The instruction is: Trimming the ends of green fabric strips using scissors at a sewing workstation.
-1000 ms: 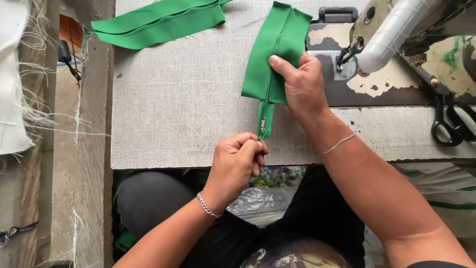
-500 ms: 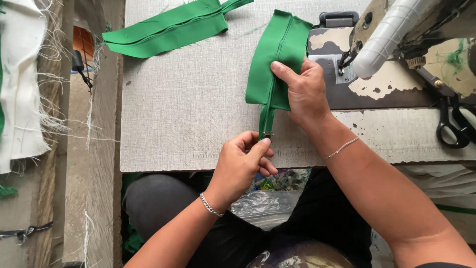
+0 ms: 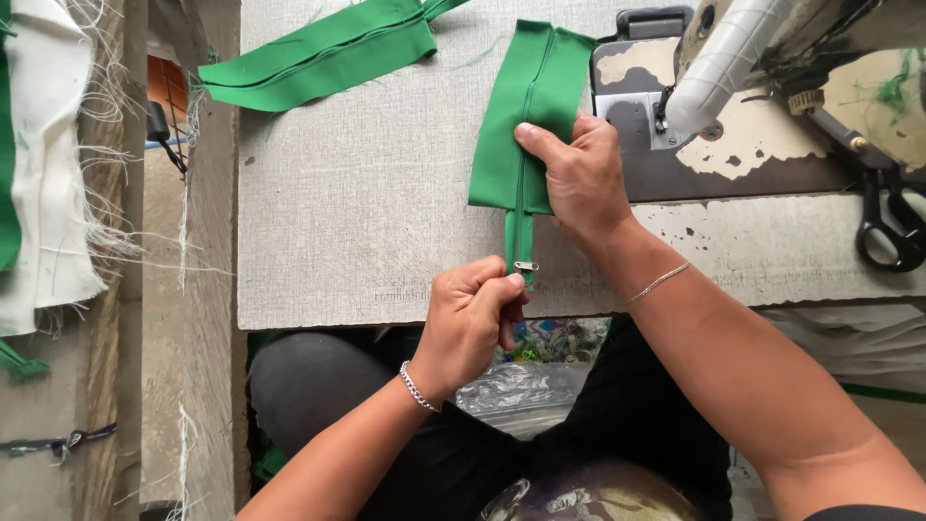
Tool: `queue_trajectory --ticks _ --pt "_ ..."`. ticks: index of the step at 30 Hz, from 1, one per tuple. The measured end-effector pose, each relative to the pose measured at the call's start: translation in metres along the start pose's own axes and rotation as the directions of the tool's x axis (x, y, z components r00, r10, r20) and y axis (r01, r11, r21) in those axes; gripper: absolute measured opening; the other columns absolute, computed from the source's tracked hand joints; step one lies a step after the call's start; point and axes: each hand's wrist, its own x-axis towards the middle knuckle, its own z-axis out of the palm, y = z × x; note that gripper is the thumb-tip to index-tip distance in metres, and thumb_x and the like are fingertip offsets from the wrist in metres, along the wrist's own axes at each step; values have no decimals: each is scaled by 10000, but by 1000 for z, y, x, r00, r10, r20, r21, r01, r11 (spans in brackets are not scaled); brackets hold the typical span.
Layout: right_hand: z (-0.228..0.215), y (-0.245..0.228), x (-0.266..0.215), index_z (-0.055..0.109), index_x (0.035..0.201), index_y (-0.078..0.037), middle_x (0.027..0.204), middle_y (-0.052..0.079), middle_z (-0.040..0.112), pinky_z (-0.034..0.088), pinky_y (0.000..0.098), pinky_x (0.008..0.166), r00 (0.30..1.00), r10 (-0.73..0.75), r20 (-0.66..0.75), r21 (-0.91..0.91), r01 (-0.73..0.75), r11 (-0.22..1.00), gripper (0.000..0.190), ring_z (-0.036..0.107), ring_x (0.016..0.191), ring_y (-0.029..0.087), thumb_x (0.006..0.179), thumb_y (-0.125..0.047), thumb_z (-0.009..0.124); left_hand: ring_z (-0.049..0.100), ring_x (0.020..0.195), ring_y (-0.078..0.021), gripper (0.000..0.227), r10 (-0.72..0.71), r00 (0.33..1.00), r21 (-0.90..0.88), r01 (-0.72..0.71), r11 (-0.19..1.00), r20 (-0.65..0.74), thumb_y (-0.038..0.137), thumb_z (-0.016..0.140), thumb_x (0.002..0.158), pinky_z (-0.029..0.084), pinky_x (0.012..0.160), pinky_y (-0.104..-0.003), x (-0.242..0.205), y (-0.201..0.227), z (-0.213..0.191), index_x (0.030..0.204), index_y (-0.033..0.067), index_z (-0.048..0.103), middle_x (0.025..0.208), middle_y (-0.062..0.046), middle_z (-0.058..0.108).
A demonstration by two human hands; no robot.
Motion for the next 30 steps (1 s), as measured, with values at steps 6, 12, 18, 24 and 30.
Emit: queue_trajectory --ticks 6,12,18,24,30 --pt "0 5 -1 743 881 2 675 129 718 635 349 553 1000 0 9 -65 0 998 48 741 624 167 856 -22 776 417 491 -97 273 -11 999 30 9 1000 48 186 598 895 348 461 -240 5 -9 -5 647 76 627 506 -58 493" --pt "18 -21 -7 740 849 3 662 106 709 641 353 541 1000 -14 -8 -11 14 1000 57 721 604 149 830 -26 786 397 551 -92 284 14 994 50 -19 999 109 169 600 915 315 504 -237 9 -1 -3 644 87 619 523 -37 474" --pt "-42 -16 -2 750 1195 -226 1026 35 764 534 397 902 958 271 98 -569 -169 805 449 731 978 190 958 -602 690 382 517 -69 286 22 998 76 -27 997 58 162 581 983 311 486 -216 8 1 -3 729 63 666 478 2 435" --pt "-45 -79 -98 579 1152 27 752 101 594 540 264 424 980 140 138 -396 -75 915 222 594 514 140 1060 -170 623 410 502 -64 289 40 997 75 -45 996 74 150 588 997 327 482 -207 7 14 1 734 61 667 476 -7 462" --pt "-45 -76 -101 732 935 -8 629 52 603 493 266 507 857 387 340 -507 -179 843 159 576 514 109 978 -145 662 441 463 -69 307 -54 994 191 36 981 92 175 586 996 372 457 -207 9 8 -3 719 89 686 446 -22 484"
